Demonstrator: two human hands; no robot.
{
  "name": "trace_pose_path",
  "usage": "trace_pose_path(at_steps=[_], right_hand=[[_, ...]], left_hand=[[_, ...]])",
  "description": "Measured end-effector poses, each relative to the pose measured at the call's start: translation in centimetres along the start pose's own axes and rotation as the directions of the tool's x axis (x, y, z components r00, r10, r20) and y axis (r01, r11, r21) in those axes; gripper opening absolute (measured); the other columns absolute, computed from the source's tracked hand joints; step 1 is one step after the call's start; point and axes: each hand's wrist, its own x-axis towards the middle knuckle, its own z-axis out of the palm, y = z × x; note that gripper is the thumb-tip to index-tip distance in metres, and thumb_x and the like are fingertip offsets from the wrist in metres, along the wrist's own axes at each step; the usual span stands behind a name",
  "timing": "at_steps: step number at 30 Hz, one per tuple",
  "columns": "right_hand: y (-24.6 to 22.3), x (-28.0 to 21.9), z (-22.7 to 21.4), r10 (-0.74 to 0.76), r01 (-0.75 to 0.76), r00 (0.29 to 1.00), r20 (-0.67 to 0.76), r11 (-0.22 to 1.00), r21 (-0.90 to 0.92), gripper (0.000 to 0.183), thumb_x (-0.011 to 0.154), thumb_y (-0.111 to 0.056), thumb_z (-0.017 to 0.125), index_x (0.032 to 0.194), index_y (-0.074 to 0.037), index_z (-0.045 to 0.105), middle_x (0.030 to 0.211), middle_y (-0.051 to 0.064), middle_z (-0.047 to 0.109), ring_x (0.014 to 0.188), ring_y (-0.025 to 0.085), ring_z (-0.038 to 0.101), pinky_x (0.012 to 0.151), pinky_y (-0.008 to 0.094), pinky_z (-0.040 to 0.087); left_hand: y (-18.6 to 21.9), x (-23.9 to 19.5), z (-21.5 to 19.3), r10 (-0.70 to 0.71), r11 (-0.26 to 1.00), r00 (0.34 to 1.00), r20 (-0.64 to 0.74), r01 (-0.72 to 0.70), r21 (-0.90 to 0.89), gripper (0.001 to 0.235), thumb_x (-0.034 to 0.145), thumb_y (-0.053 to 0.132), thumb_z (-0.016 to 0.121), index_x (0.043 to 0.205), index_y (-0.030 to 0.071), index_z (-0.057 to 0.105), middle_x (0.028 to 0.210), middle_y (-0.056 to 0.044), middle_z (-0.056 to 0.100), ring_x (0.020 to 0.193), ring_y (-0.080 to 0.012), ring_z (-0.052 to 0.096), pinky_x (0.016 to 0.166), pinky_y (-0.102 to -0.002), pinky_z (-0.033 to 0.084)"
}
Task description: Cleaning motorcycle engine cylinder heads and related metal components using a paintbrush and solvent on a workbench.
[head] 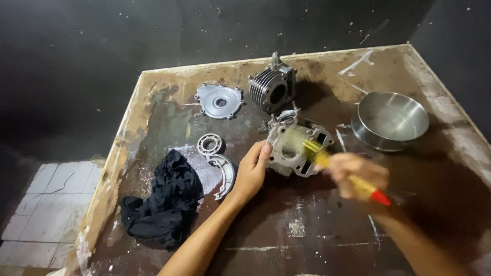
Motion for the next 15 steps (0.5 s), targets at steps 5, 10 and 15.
trace_pose_path(at_steps=[5,10,15], right_hand=[[-3.2,2.2,-0.5,0.105,-0.105,0.994,0.002,0.993,0.056,0.006,0.103,-0.006,0.061,0.099,-0.002,0.057,0.091,0.013,0.074,0.077,0.018,0.076,0.068,0.029,0.062],[-1.6,1.2,-0.2,0.109,-0.110,0.994,0.021,0.993,0.052,0.007,0.102,-0.006,0.059,0.096,-0.004,0.060,0.091,0.015,0.076,0.078,0.019,0.077,0.066,0.030,0.062],[-3.1,2.3,0.1,0.041,-0.055,0.996,0.080,0.983,0.177,0.010,0.100,-0.006,0.061,0.092,-0.001,0.060,0.092,0.016,0.075,0.078,0.020,0.076,0.067,0.030,0.064]], left_hand=[[0.2,-0.1,-0.1,0.010,1.000,1.000,-0.001,-0.010,0.008,0.041,0.108,0.034,0.048,0.126,0.001,0.065,0.114,-0.009,0.071,0.108,-0.0168,0.065,0.098,-0.030,0.049],[0.0,0.0,-0.1,0.002,1.000,1.000,0.009,-0.002,0.008,0.040,0.108,0.034,0.049,0.126,0.001,0.065,0.115,-0.009,0.071,0.108,-0.0165,0.064,0.098,-0.030,0.048],[1.0,0.0,-0.3,-0.012,0.997,1.000,0.026,0.009,0.077,0.044,0.109,0.036,0.044,0.130,0.003,0.062,0.115,-0.010,0.070,0.106,-0.0178,0.066,0.097,-0.030,0.049]])
